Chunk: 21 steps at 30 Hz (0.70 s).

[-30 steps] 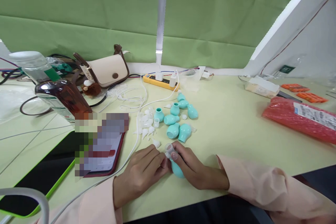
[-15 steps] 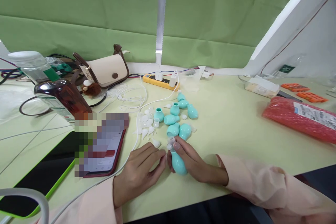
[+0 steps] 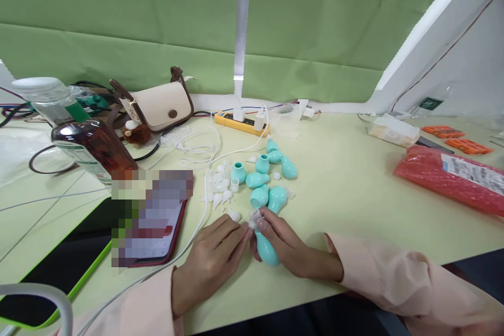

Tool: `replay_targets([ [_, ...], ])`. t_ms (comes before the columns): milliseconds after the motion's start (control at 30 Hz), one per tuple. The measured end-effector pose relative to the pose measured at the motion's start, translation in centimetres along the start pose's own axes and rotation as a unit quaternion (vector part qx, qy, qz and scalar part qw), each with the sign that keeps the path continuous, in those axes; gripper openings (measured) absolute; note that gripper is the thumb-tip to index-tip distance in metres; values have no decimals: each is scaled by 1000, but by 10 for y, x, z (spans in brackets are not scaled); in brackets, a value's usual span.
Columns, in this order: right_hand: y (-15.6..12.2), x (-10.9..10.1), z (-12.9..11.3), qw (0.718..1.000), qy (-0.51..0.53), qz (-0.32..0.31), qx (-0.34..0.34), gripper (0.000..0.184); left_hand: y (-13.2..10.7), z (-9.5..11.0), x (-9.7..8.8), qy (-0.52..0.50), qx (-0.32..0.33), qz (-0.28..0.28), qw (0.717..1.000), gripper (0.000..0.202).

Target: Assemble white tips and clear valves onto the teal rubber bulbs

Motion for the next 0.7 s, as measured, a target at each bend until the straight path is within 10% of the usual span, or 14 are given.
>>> replay_targets([
  [267,-6,-1,-15,993,-98,5,-72,23,7,4,-9,-47,-12,24,999,14],
  [433,5,-22,-8,993,14,99,-57,26,7,9,-14,-25,17,33,999,16],
  [700,14,-15,-5,999,50,-3,-19,26,-12,-21,31,109,-13,-199,974,17],
])
Point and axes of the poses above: each hand's wrist, its own y-axis towards the middle knuckle, its own x-axis out of the palm, z = x × y, the point moved 8 cm from there along y, towards the middle knuckle, and after that the axes turned 11 degrees about z, right-handed, at the moved point
